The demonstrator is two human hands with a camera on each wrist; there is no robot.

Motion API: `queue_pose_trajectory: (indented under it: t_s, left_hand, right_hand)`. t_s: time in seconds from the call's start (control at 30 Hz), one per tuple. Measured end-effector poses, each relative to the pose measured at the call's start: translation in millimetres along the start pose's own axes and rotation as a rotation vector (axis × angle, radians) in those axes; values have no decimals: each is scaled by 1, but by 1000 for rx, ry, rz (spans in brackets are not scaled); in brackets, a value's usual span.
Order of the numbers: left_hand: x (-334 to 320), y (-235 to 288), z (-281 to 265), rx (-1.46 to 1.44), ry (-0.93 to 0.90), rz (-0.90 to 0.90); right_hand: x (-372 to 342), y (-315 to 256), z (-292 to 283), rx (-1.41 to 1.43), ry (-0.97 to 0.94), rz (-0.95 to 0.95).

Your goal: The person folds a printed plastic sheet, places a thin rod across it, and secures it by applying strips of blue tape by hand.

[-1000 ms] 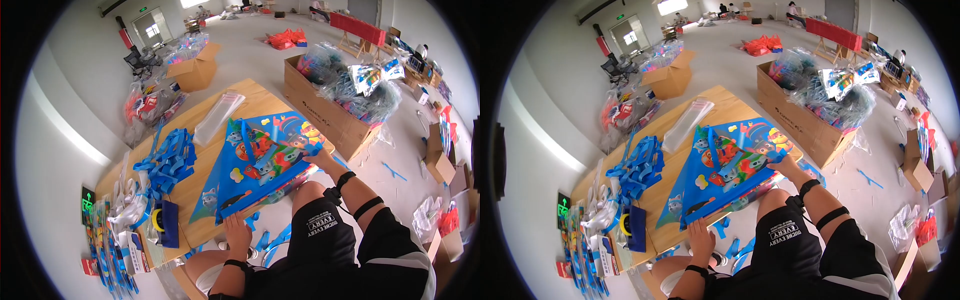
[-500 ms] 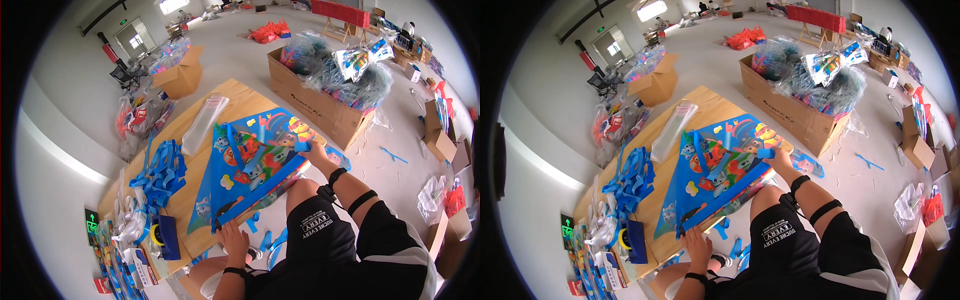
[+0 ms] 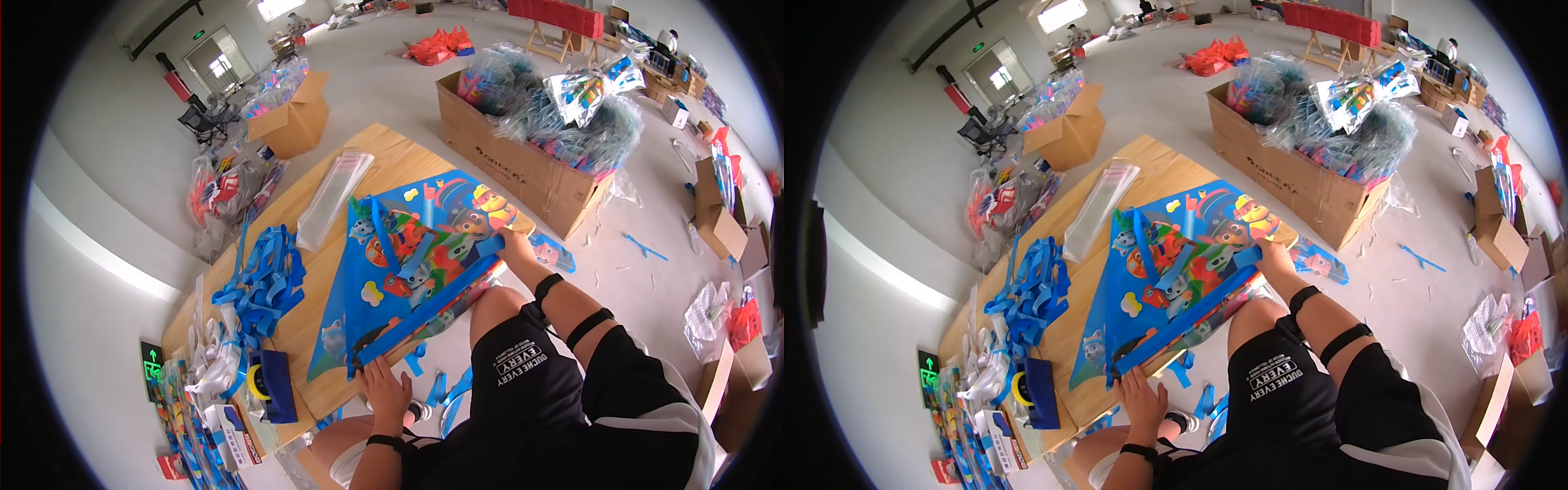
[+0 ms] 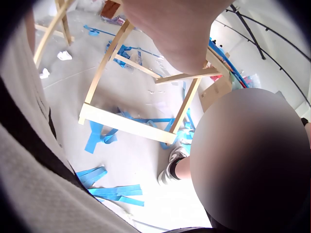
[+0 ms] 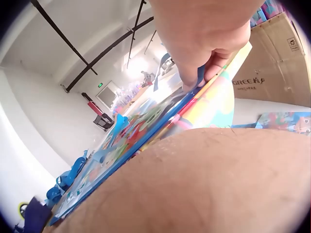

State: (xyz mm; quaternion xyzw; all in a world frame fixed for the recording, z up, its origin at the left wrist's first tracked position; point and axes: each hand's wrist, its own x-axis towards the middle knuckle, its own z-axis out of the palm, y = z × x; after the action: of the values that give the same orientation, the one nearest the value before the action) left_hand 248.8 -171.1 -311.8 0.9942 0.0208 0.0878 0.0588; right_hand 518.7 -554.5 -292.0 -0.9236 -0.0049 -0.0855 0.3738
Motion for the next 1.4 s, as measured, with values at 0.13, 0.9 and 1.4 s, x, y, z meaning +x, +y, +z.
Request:
queue_pose_trajectory:
  t_s: [0.13, 0.9, 1.4]
  left_hand:
    - [-1, -4, 3, -41, 88, 53]
    - [4, 11, -7, 61, 65, 3]
    - [4, 8, -4, 60, 97, 14]
  right_hand:
    - [0, -2, 1, -9, 10, 6]
    - [-9, -85, -16, -622, 261, -433]
    - [-107, -139, 111, -524, -246, -536]
